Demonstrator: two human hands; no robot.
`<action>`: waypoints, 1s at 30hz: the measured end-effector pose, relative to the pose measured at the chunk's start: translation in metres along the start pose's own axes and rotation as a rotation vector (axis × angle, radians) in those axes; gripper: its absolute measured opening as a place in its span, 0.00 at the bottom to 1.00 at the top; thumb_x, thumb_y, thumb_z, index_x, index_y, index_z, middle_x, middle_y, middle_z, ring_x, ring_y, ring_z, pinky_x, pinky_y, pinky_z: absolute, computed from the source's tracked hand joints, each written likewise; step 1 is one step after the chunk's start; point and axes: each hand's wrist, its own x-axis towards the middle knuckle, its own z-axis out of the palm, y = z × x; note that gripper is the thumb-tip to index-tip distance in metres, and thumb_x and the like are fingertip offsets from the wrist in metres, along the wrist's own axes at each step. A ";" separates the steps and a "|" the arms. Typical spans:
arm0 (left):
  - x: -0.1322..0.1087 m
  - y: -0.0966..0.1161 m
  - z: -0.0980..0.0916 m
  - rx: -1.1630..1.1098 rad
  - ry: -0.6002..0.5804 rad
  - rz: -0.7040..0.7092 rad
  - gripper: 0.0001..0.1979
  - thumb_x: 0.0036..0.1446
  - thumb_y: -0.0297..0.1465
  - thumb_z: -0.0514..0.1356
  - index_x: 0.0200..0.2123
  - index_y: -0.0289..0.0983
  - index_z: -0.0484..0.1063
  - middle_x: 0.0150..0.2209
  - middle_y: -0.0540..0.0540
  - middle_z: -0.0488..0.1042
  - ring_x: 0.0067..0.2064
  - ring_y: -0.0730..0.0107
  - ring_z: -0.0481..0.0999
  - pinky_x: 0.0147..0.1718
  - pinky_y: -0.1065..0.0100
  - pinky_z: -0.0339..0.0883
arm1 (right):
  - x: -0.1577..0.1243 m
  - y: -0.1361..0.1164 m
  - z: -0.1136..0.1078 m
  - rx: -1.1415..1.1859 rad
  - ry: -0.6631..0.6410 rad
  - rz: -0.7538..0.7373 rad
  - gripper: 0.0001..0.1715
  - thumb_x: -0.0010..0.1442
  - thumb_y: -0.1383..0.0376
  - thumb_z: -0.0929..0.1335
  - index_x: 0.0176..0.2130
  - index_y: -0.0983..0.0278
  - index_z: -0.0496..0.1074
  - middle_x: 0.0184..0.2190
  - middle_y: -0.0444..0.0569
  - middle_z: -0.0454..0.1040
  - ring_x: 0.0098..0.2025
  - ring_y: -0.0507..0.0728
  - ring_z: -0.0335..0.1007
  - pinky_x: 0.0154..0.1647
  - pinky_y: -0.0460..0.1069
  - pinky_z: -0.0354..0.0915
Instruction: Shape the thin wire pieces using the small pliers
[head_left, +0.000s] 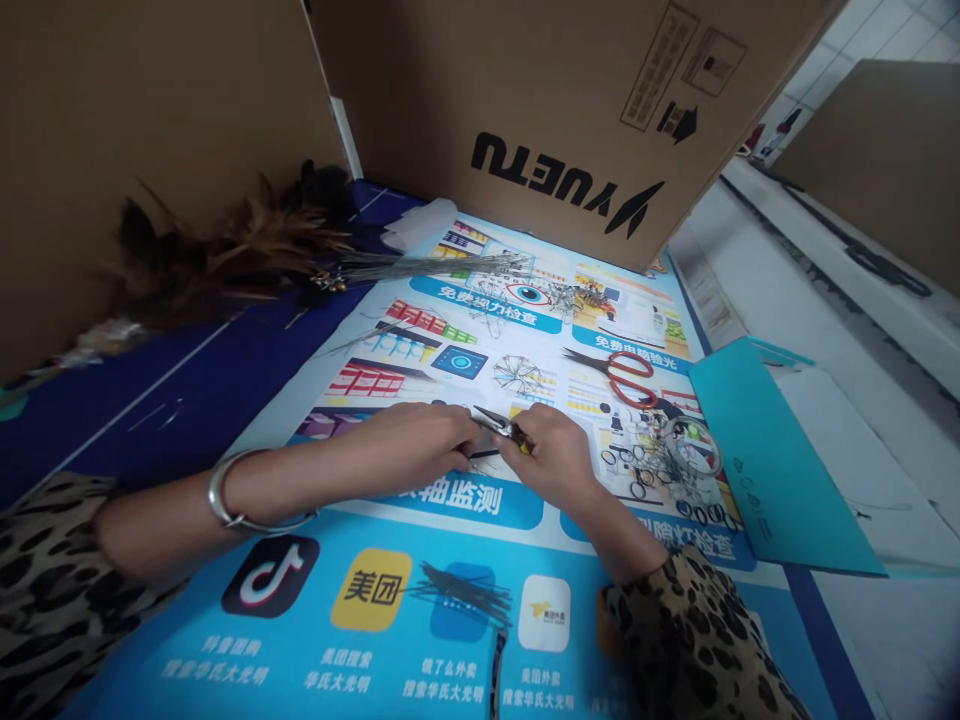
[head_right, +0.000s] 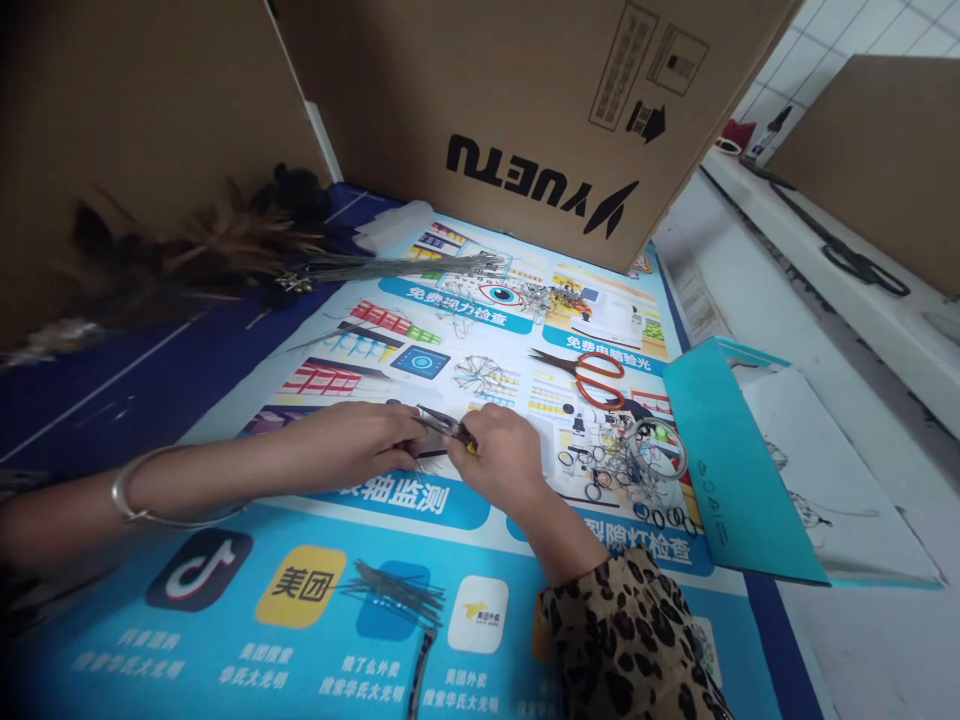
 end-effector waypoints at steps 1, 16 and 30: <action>0.000 0.000 0.000 0.001 0.002 0.001 0.09 0.55 0.33 0.53 0.36 0.42 0.72 0.37 0.47 0.73 0.37 0.62 0.72 0.30 0.68 0.56 | 0.000 0.000 0.000 -0.002 0.003 -0.001 0.14 0.57 0.56 0.65 0.26 0.63 0.63 0.26 0.44 0.65 0.32 0.52 0.60 0.29 0.46 0.50; -0.004 0.006 -0.010 -0.133 0.022 0.061 0.10 0.56 0.30 0.52 0.35 0.41 0.73 0.35 0.50 0.75 0.36 0.67 0.72 0.33 0.72 0.59 | -0.001 0.002 0.002 0.023 0.030 0.020 0.14 0.56 0.57 0.65 0.25 0.63 0.63 0.26 0.44 0.65 0.32 0.52 0.61 0.28 0.45 0.51; -0.002 0.001 -0.015 -0.449 -0.017 0.049 0.12 0.60 0.33 0.49 0.31 0.38 0.70 0.28 0.51 0.72 0.31 0.73 0.71 0.30 0.73 0.61 | -0.001 0.004 0.002 0.067 0.080 0.027 0.15 0.57 0.59 0.65 0.24 0.63 0.62 0.24 0.43 0.64 0.31 0.51 0.61 0.29 0.44 0.53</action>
